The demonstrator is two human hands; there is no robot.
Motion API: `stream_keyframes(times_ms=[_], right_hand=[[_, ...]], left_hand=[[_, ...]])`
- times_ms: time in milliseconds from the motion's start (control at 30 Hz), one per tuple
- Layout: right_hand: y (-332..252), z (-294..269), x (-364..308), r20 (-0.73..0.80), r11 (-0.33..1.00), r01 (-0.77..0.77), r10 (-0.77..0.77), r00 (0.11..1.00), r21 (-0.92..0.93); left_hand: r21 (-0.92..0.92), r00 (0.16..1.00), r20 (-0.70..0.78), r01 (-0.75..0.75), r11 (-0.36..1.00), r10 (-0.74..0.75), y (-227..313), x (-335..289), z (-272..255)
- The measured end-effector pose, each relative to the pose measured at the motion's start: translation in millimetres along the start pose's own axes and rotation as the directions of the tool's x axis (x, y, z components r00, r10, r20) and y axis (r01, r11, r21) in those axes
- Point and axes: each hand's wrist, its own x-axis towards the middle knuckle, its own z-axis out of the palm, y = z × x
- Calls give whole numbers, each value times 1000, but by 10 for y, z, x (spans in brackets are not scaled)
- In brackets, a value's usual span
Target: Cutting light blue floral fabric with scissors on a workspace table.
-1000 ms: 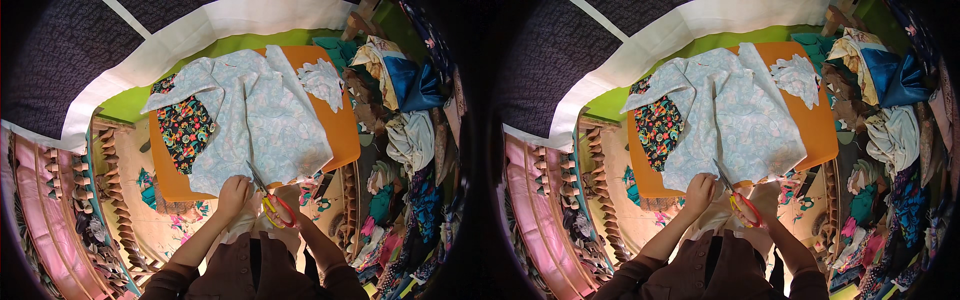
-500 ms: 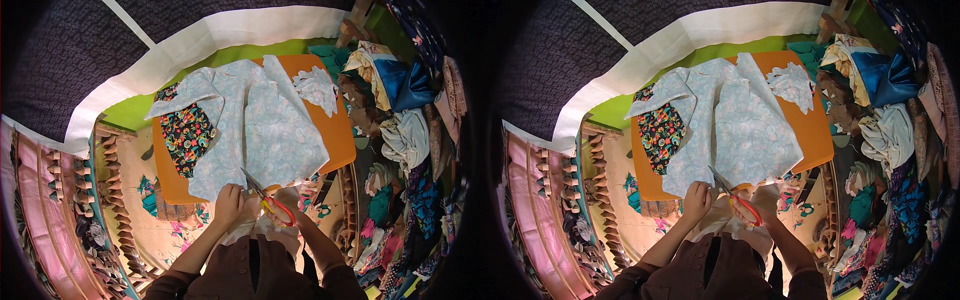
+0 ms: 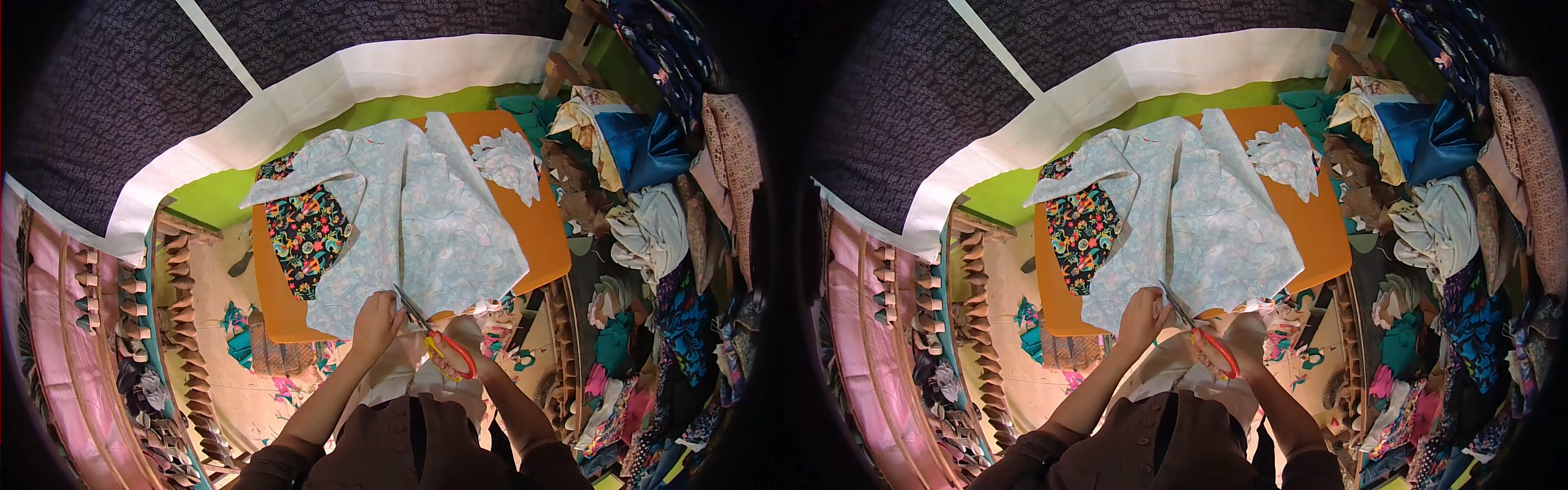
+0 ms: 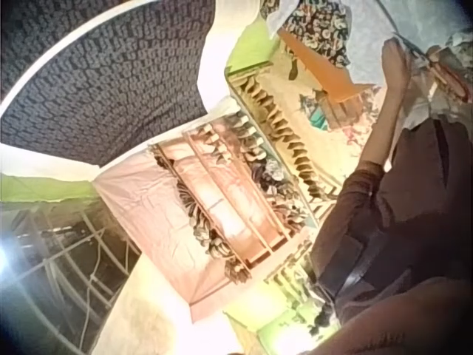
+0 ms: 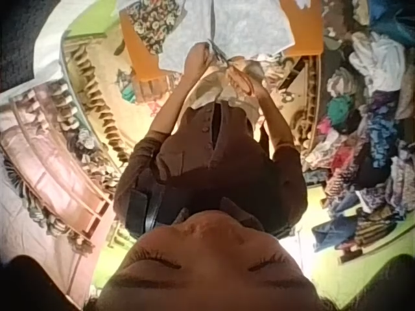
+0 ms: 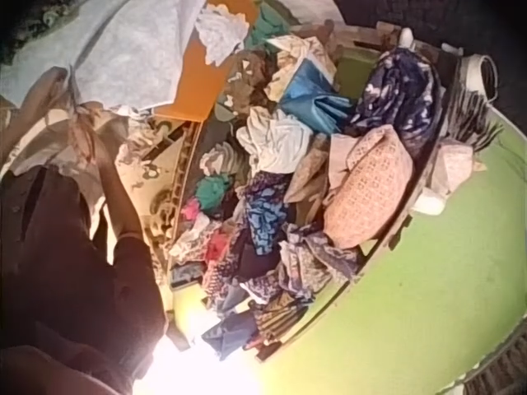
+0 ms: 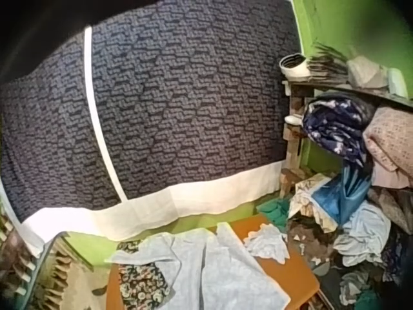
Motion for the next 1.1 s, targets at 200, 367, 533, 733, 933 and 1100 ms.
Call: stream_keyframes(times_ms=[200, 367, 533, 733, 933, 1100], right_hand=[[-63, 52, -1, 97, 997, 69, -73, 993, 42], [-53, 7, 123, 164, 994, 0, -17, 986, 105], [-74, 12, 225, 82, 997, -26, 20, 996, 74], [-146, -9, 172, 67, 997, -76, 76, 995, -6], [-105, -23, 215, 61, 999, -48, 49, 997, -22], [-16, -114, 332, 198, 966, -136, 92, 976, 220]], left_hand=[[26, 998, -55, 14, 1000, -13, -42, 12, -11], [27, 994, -102, -24, 999, 27, 23, -4, -53], [84, 991, -82, -98, 992, 105, -10, -13, -77], [146, 980, -85, -165, 975, 179, -33, -11, -106], [119, 978, -108, -167, 979, 180, -14, -26, -140], [80, 976, -99, -187, 979, 194, -6, -121, -107]])
